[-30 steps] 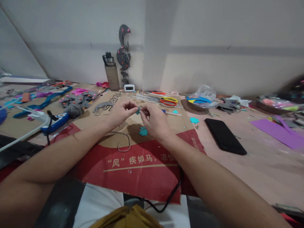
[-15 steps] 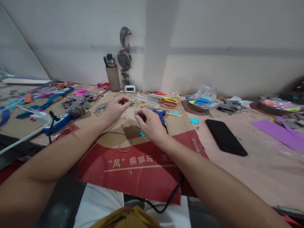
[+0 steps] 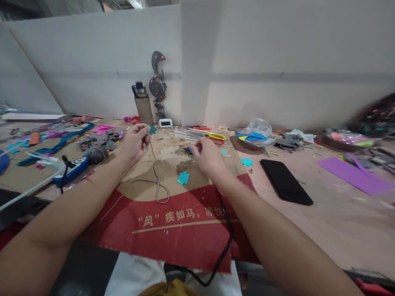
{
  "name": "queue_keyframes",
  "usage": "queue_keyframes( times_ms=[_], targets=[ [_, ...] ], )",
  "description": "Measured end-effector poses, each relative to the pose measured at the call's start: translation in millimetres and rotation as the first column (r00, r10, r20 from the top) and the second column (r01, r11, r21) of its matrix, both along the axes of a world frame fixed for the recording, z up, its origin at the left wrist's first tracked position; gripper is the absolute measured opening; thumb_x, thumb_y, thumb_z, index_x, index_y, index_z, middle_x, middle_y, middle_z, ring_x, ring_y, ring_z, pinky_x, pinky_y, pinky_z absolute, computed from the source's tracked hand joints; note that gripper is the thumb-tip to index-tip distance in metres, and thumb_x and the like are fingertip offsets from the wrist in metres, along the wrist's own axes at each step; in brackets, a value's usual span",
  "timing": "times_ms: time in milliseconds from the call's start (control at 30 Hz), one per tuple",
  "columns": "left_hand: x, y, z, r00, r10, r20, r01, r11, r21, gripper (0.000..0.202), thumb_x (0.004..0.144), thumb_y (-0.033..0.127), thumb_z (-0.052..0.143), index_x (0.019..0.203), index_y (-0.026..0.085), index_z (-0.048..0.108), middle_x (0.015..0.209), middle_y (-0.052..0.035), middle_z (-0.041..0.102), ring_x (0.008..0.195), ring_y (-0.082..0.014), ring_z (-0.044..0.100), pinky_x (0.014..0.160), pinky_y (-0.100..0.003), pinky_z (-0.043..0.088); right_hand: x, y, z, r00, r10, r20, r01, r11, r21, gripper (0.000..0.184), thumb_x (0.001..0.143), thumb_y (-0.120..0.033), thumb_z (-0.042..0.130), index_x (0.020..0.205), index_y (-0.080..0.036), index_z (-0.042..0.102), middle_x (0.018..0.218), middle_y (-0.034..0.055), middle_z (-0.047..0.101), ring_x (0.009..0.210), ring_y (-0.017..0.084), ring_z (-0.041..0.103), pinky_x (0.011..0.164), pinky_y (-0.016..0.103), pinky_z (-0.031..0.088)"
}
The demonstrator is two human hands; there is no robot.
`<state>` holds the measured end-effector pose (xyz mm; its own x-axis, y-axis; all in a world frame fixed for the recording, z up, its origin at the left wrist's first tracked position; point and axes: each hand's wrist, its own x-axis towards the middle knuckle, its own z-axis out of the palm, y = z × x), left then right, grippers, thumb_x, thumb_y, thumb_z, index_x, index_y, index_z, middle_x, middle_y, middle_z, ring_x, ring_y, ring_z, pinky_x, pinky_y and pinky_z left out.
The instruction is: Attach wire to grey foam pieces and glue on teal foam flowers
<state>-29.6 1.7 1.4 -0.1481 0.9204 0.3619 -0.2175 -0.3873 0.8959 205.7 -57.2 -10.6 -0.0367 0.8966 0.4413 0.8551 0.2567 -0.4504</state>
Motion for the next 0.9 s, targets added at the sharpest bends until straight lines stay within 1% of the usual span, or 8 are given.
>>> queue_keyframes(
  times_ms=[67, 167, 267, 400, 500, 633, 733, 900],
  targets=[
    [4.4, -3.2, -2.3, 0.999, -0.044, -0.019, 0.044, 0.999, -0.013, 0.014, 0.072, 0.024, 0.069, 0.076, 0.018, 0.057, 0.05, 0.0062, 0.049, 0.04, -0.0052, 0.045, 0.036, -0.017, 0.024, 12.3, 11.7, -5.8, 0.976, -0.136, 0.171, 0.167, 0.97, -0.179, 0.036, 0.086, -0.046, 0.053, 0.094, -0.012, 0.064, 0.092, 0.0185, 0.069, 0.086, 0.028, 0.063, 0.071, 0.034, 0.043],
    [10.8, -7.8, -5.6, 0.993, -0.106, -0.044, 0.105, 0.994, -0.035, 0.02, 0.071, 0.029, 0.072, 0.079, 0.018, 0.056, 0.054, 0.0056, 0.053, 0.044, -0.0066, 0.053, 0.037, -0.017, 0.028, 22.5, 22.4, -19.0, 0.953, -0.084, 0.29, 0.186, 0.919, -0.348, 0.04, 0.084, -0.047, 0.054, 0.095, -0.011, 0.066, 0.094, 0.021, 0.07, 0.085, 0.029, 0.066, 0.066, 0.032, 0.042],
    [16.2, -12.4, -8.4, 0.985, -0.158, -0.075, 0.151, 0.984, -0.094, 0.027, 0.07, 0.035, 0.073, 0.081, 0.018, 0.056, 0.057, 0.0051, 0.055, 0.046, -0.008, 0.057, 0.036, -0.017, 0.029, 23.6, 25.6, -24.7, 0.966, -0.068, 0.25, 0.168, 0.901, -0.401, 0.026, 0.081, -0.033, 0.054, 0.092, -0.013, 0.067, 0.088, 0.0167, 0.072, 0.078, 0.024, 0.067, 0.058, 0.027, 0.039],
    [20.4, -17.1, -10.1, 0.976, -0.197, -0.096, 0.182, 0.973, -0.14, 0.028, 0.069, 0.036, 0.074, 0.081, 0.017, 0.057, 0.058, 0.0047, 0.054, 0.043, -0.0067, 0.054, 0.033, -0.016, 0.025, 19.1, 19.3, -8.8, 0.989, -0.113, 0.101, 0.147, 0.875, -0.461, 0.02, 0.079, -0.031, 0.054, 0.082, -0.016, 0.067, 0.073, 0.0093, 0.069, 0.061, 0.018, 0.061, 0.05, 0.025, 0.036],
    [20.4, -17.8, -10.4, 0.977, -0.197, -0.08, 0.184, 0.972, -0.146, 0.027, 0.068, 0.034, 0.076, 0.08, 0.016, 0.059, 0.058, 0.004, 0.054, 0.045, -0.0054, 0.052, 0.034, -0.016, 0.025, 14.7, 13.9, 3.7, 0.981, -0.161, -0.105, 0.105, 0.907, -0.407, 0.014, 0.075, -0.028, 0.057, 0.08, -0.017, 0.064, 0.07, 0.007, 0.067, 0.061, 0.018, 0.06, 0.051, 0.025, 0.04],
    [18.9, -14.8, -12.6, 0.977, -0.207, -0.048, 0.198, 0.968, -0.153, 0.025, 0.067, 0.032, 0.076, 0.078, 0.015, 0.061, 0.058, 0.0026, 0.056, 0.047, -0.005, 0.05, 0.039, -0.016, 0.03, 9.0, 16.2, -1.6, 0.867, -0.147, -0.476, 0.054, 0.977, -0.205, 0.024, 0.072, -0.023, 0.055, 0.096, -0.019, 0.056, 0.08, 0.0067, 0.067, 0.065, 0.021, 0.061, 0.058, 0.031, 0.048],
    [18.2, -12.0, -15.1, 0.975, -0.214, -0.054, 0.203, 0.966, -0.163, 0.025, 0.069, 0.033, 0.075, 0.077, 0.014, 0.062, 0.057, 0.0018, 0.057, 0.046, -0.0052, 0.049, 0.042, -0.017, 0.033, 1.8, 16.4, -10.3, 0.77, 0.043, -0.636, -0.068, 0.998, -0.016, 0.026, 0.071, -0.022, 0.053, 0.097, -0.02, 0.052, 0.086, 0.0068, 0.065, 0.069, 0.021, 0.061, 0.062, 0.035, 0.051],
    [17.7, -10.3, -16.8, 0.978, -0.207, -0.03, 0.197, 0.961, -0.192, 0.025, 0.068, 0.033, 0.076, 0.078, 0.014, 0.063, 0.056, 0.0013, 0.057, 0.047, -0.0057, 0.05, 0.043, -0.017, 0.033, -13.4, 2.0, -10.2, 0.621, 0.357, -0.698, -0.338, 0.925, 0.173, 0.025, 0.078, -0.025, 0.053, 0.103, -0.021, 0.051, 0.101, 0.0065, 0.063, 0.069, 0.014, 0.058, 0.058, 0.03, 0.051]
  ],
)
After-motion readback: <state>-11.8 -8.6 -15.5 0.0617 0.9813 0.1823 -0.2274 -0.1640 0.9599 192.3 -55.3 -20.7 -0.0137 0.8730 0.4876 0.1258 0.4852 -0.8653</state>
